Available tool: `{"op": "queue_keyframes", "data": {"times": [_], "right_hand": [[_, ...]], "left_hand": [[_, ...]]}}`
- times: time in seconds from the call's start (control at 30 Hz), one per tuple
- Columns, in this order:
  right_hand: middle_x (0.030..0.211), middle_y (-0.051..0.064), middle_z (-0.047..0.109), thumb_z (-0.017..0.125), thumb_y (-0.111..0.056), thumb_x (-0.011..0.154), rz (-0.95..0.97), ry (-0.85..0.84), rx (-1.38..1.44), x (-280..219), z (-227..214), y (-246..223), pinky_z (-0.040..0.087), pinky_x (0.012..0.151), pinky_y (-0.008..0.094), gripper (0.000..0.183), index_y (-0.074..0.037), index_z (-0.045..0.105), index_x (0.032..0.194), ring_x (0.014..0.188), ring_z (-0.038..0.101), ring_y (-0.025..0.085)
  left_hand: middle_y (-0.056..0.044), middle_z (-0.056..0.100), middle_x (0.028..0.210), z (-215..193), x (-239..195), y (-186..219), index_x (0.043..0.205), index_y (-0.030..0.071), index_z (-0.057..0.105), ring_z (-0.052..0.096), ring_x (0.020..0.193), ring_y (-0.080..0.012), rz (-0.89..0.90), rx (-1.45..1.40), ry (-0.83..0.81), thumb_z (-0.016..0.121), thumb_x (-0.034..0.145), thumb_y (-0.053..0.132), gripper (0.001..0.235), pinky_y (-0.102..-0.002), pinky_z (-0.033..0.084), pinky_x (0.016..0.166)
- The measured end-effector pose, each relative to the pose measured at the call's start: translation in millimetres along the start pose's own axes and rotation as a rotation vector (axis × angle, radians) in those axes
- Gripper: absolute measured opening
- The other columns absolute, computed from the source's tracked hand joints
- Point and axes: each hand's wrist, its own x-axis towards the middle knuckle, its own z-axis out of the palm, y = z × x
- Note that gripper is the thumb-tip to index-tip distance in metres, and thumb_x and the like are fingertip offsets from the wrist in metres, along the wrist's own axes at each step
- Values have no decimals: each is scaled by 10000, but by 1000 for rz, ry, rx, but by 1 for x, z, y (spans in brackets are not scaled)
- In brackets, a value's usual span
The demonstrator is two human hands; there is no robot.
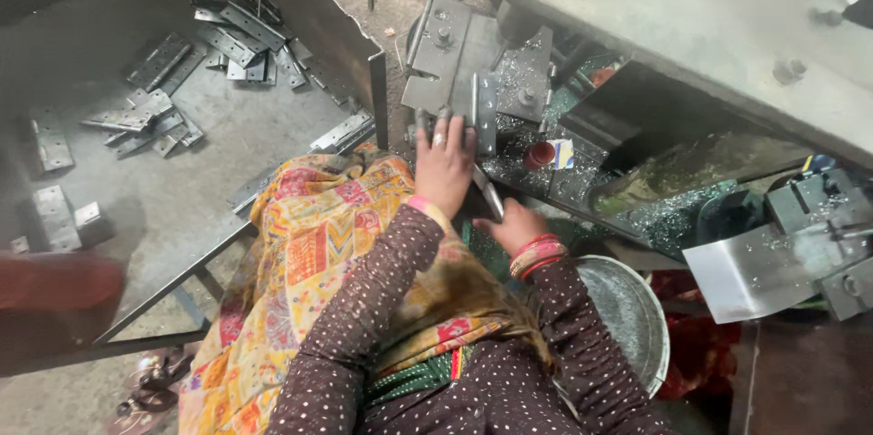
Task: The person operates a metal press machine by placing metal brackets into a die one at a time, engaging the press, and then placing the processed parts into a nearby bin. Finally, the person uses a metal rod to move the finished parts within the bin.
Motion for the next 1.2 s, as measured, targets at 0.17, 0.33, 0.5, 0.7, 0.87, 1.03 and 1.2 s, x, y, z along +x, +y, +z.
{"op": "queue_keyframes", "data": {"times": [0.17, 0.33, 0.5, 0.7, 0.87, 1.03, 1.2], "right_hand": [[926, 241, 729, 759, -705, 723, 60, -8, 51, 2, 5, -1, 562, 776, 543, 715, -41, 665, 970, 883, 711, 466], [931, 259, 720, 783, -708, 707, 124, -96, 46, 1, 3, -3, 553, 818, 554, 731, -43, 675, 992, 928, 688, 490], [892, 249, 725, 783, -692, 713, 79, -43, 133, -5, 0, -5, 556, 783, 542, 715, -44, 654, 985, 889, 701, 475], [874, 230, 724, 794, -666, 726, 69, -39, 137, -7, -5, -8, 551, 756, 534, 678, -44, 651, 954, 853, 705, 460], [890, 246, 723, 813, -651, 724, 54, -56, 86, -6, -1, -7, 548, 759, 541, 693, -27, 630, 963, 870, 696, 472], [922, 255, 729, 797, -650, 736, 78, -75, 111, -6, -4, -7, 551, 768, 544, 697, -24, 634, 995, 900, 698, 474], [919, 262, 727, 808, -646, 725, 74, -45, 131, -9, -9, -9, 547, 781, 545, 689, -22, 663, 978, 899, 694, 480]], "left_hand": [[-102, 612, 1229, -19, 10, -26, 1099, 64, 641, 604, 1233, -287, 188, -234, 105, 623, 936, 145, 183, -589, 338, 1176], [-145, 591, 1275, -33, 45, -12, 1195, 18, 623, 616, 1114, -373, 48, -495, 316, 634, 986, 105, 227, -485, 448, 1068], [-78, 614, 1119, -2, 76, 1, 1029, 104, 655, 675, 1029, -266, 17, -82, 104, 619, 919, 68, 121, -521, 485, 1064], [-199, 570, 1352, 29, 60, -26, 1217, -9, 658, 565, 1237, -351, -127, -110, -52, 626, 965, 285, 388, -494, 431, 1056], [-160, 534, 1443, 0, 41, -32, 1112, -14, 723, 433, 1403, -352, -174, 23, -178, 578, 945, 524, 581, -610, 270, 1138], [-120, 553, 1474, 6, 36, -12, 1214, -6, 724, 434, 1467, -291, -117, -42, -53, 567, 1014, 426, 501, -589, 220, 1258], [-153, 575, 1419, 11, 34, 1, 1167, -13, 721, 460, 1429, -313, -102, -69, -95, 569, 982, 387, 466, -602, 226, 1224]]}}
